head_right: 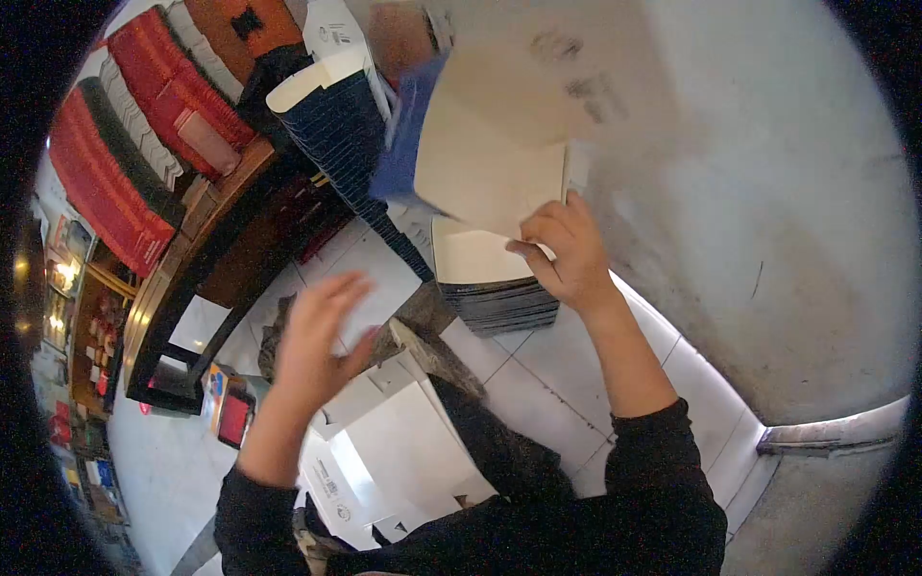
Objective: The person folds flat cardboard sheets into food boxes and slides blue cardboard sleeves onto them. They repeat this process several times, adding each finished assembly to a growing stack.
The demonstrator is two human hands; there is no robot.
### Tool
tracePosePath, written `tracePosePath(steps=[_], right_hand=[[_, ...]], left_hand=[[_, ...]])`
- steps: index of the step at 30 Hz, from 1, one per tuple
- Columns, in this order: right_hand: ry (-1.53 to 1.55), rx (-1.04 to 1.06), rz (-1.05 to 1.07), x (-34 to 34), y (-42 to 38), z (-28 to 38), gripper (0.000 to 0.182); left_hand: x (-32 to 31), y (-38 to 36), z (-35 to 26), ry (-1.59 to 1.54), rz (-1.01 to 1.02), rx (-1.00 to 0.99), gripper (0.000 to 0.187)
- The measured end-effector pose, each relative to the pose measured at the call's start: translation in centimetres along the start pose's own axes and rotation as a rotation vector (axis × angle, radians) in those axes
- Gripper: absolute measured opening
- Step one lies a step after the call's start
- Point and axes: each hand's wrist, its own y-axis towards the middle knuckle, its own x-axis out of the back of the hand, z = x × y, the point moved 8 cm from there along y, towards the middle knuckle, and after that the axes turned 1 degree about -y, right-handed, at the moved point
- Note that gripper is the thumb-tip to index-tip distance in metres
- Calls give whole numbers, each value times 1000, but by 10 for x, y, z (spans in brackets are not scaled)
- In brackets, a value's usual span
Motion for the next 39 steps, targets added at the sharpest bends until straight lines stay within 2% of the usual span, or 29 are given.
tracePosePath(steps=[2, 4, 5, 8, 9, 10, 11, 12, 13, 15, 16, 18, 19, 21, 23, 24, 26, 27, 28, 30, 31, 33, 34, 36, 37, 39], right_hand=[[17, -20, 93, 0, -8, -15, 21], [1, -105, 227, -8, -21, -26, 25], [-130, -14, 223, -4, -20, -24, 32], [-214, -57, 278, 3, -24, -36, 35], [-257, -35, 251, 4, -25, -36, 35], [-244, -39, 250, 7, -28, -37, 35], [-225, -63, 322, 4, -32, -41, 38], [-207, -86, 394, -1, -36, -45, 43], [-197, -90, 393, -8, -40, -47, 43], [206, -370, -121, 7, -50, -68, 64], [208, -380, -121, -5, -51, -70, 64], [518, -598, -176, -30, -57, -88, 80], [442, -534, -26, -32, -55, -84, 81], [431, -515, -14, -34, -56, -84, 79], [427, -487, 11, -37, -54, -84, 78], [441, -479, 3, -36, -54, -83, 76], [460, -471, 2, -37, -55, -82, 75], [456, -492, -17, -37, -57, -83, 74], [451, -511, -38, -37, -59, -84, 72], [467, -509, -38, -39, -60, -83, 70], [476, -509, -42, -40, -60, -83, 69], [492, -521, -46, -41, -62, -82, 67], [499, -538, -55, -41, -63, -84, 66], [500, -512, -60, -43, -63, -86, 60], [495, -500, -69, -42, -65, -86, 55], [468, -517, -47, -43, -68, -90, 48]], left_hand=[[-65, 12, 8, -143, 69, -72, 50], [-99, 13, 18, -229, 68, -129, 49], [-109, 14, 18, -310, 88, -188, 48], [-112, 18, 24, -258, -14, -273, 42], [-114, 15, 24, -250, -7, -266, 42], [-106, 17, 28, -294, -57, -117, 38], [-101, 17, 36, -337, -109, 34, 34], [-101, 17, 35, -330, -104, 42, 34], [-101, 17, 34, -288, -111, 18, 31], [-102, 16, 38, -248, -105, -8, 28], [-108, 13, 40, -260, -37, -59, 27], [-114, 13, 39, -278, 43, -113, 26], [-107, 17, 40, -303, -12, -122, 30], [-105, 26, 40, -325, -72, -125, 34], [-118, 32, 78, -758, -245, 435, 44], [-114, 37, 81, -755, -254, 440, 44], [-123, 51, 77, -491, 73, 454, 54], [-124, 51, 84, -534, -26, 494, 41], [-127, 55, 88, -532, -31, 501, 41], [-138, 50, 109, -615, -67, 726, 25], [-146, 48, 113, -611, -74, 731, 25], [-145, 49, 114, -434, -228, 637, 15], [-144, 48, 111, -431, -238, 643, 15], [-130, 43, 103, -567, -464, 541, 18], [-138, 41, 106, -700, -311, 732, 27], [-152, 40, 118, -742, -378, 780, 29]])
